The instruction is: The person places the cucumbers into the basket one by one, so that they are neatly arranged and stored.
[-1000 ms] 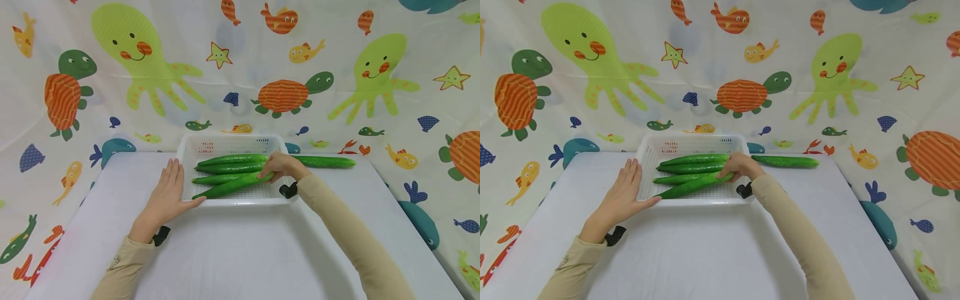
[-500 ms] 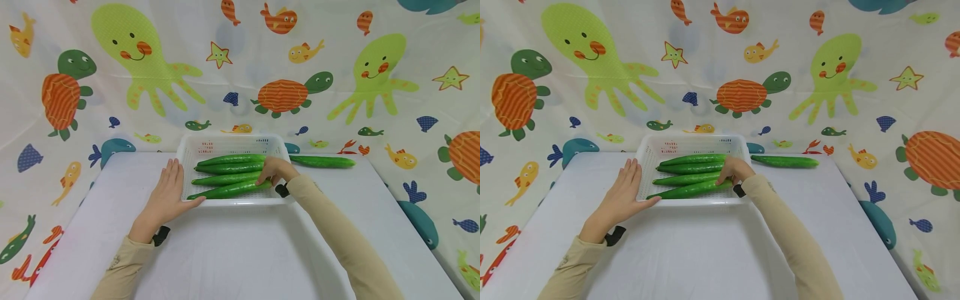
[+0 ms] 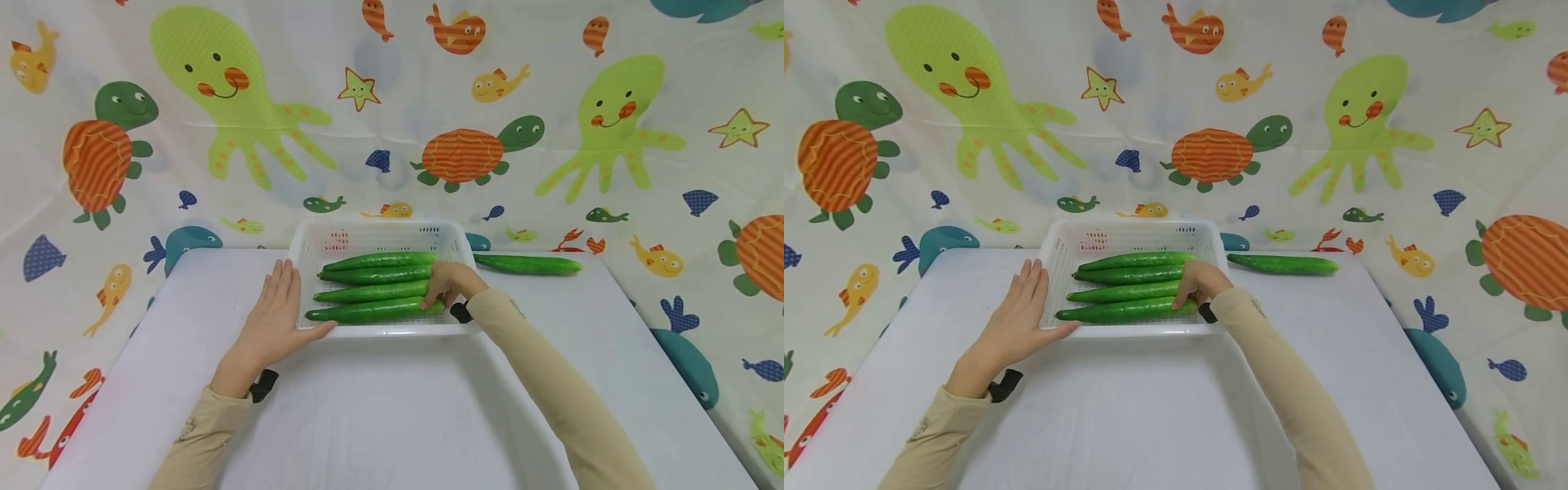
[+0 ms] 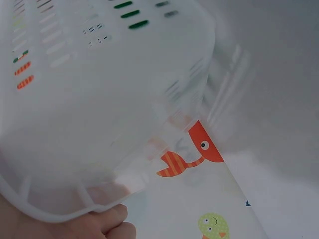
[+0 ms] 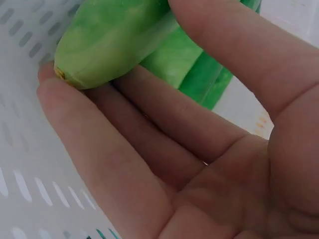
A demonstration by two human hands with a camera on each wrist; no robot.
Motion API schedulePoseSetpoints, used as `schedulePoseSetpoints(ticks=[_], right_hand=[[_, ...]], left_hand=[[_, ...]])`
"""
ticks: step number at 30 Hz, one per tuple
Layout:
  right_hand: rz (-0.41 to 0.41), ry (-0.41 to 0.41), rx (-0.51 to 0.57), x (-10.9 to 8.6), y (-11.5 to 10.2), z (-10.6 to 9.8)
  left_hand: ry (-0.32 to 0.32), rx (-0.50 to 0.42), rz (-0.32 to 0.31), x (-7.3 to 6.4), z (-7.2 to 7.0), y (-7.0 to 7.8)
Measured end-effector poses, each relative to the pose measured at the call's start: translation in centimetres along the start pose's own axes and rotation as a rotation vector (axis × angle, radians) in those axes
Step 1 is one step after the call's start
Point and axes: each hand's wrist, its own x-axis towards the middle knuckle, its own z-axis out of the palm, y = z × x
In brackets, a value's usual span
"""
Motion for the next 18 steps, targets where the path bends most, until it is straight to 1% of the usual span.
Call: schedulePoseSetpoints(ticks=[4,6,8,12,16,18], right_hand=[[-0.062,0.013,-0.023,-0.6,0.2,-0.8],[-0.102,0.022,-0.014,-1.2,0.4,-1.3],[-0.155,0.027,0.024,-1.9,0.6,-1.8],[-0.253,0.026,0.158,-2.9,1.5,-2.6],[-0.356,0.050,0.259,-3.5,3.1,-3.4],[-0.425,0.070,0.313,-3.7,4.1,-3.8]], left_hand=[[-0.001,0.000,0.001,-0.1,0.1,0.1],[-0.002,0.000,0.002,-0.1,0.1,0.1],[-0.002,0.002,0.002,-0.2,0.1,0.2],[0.001,0.007,0.002,-0.3,0.1,0.3],[0.006,0.010,0.000,-0.3,0.2,0.3],[0.007,0.008,-0.001,-0.4,0.3,0.3]])
